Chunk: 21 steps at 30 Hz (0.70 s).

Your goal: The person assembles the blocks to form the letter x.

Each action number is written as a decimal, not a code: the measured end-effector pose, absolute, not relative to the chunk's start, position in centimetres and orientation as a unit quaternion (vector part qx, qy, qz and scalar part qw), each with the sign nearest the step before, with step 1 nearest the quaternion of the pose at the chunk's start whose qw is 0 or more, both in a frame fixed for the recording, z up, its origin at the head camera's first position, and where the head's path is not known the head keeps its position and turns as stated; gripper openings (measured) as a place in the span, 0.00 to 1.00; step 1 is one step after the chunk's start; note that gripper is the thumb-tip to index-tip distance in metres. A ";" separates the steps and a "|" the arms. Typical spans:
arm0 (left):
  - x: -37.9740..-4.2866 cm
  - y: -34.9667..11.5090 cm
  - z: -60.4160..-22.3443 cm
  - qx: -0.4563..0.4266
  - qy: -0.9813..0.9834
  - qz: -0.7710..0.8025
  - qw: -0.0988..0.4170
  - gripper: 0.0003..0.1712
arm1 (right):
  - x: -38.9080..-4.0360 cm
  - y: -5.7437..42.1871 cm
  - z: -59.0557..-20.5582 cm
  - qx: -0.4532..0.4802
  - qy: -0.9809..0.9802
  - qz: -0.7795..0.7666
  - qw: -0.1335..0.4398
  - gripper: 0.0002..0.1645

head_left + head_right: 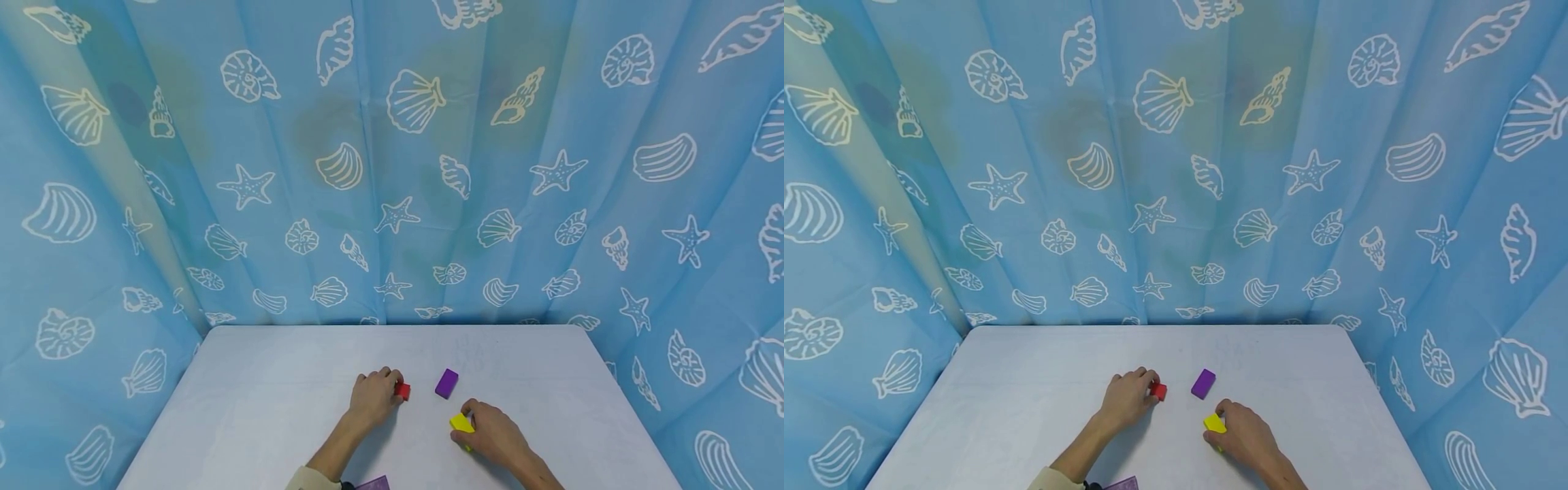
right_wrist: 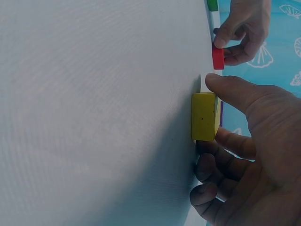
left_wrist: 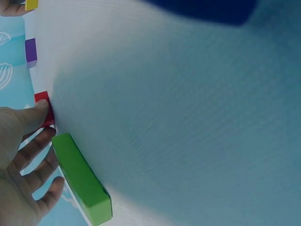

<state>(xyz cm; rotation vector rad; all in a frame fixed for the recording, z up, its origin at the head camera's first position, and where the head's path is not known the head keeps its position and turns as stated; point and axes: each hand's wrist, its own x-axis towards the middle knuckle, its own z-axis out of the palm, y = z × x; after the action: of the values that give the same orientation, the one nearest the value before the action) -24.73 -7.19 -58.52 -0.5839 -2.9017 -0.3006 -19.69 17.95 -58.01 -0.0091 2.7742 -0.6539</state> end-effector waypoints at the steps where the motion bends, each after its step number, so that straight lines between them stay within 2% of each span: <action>1: -24.7 -7.2 -58.6 -0.195 -0.972 -0.100 0.083 0.19 | -19.7 18.0 -58.1 -0.005 0.963 -0.227 0.144 0.32; 12: -24.2 -7.3 -58.5 -0.209 -0.967 -0.101 0.101 0.18 | -19.7 18.0 -58.0 -0.012 0.965 -0.227 0.135 0.30; 21: -23.6 -7.3 -58.0 -0.212 -0.969 -0.098 0.075 0.19 | -19.6 17.9 -58.0 -0.018 0.964 -0.238 0.119 0.27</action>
<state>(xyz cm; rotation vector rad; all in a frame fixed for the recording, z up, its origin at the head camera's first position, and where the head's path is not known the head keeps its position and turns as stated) -23.57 -7.34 -58.01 -0.6355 -2.9090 -0.2951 -19.64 17.91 -57.99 -0.0519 2.8180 -0.6948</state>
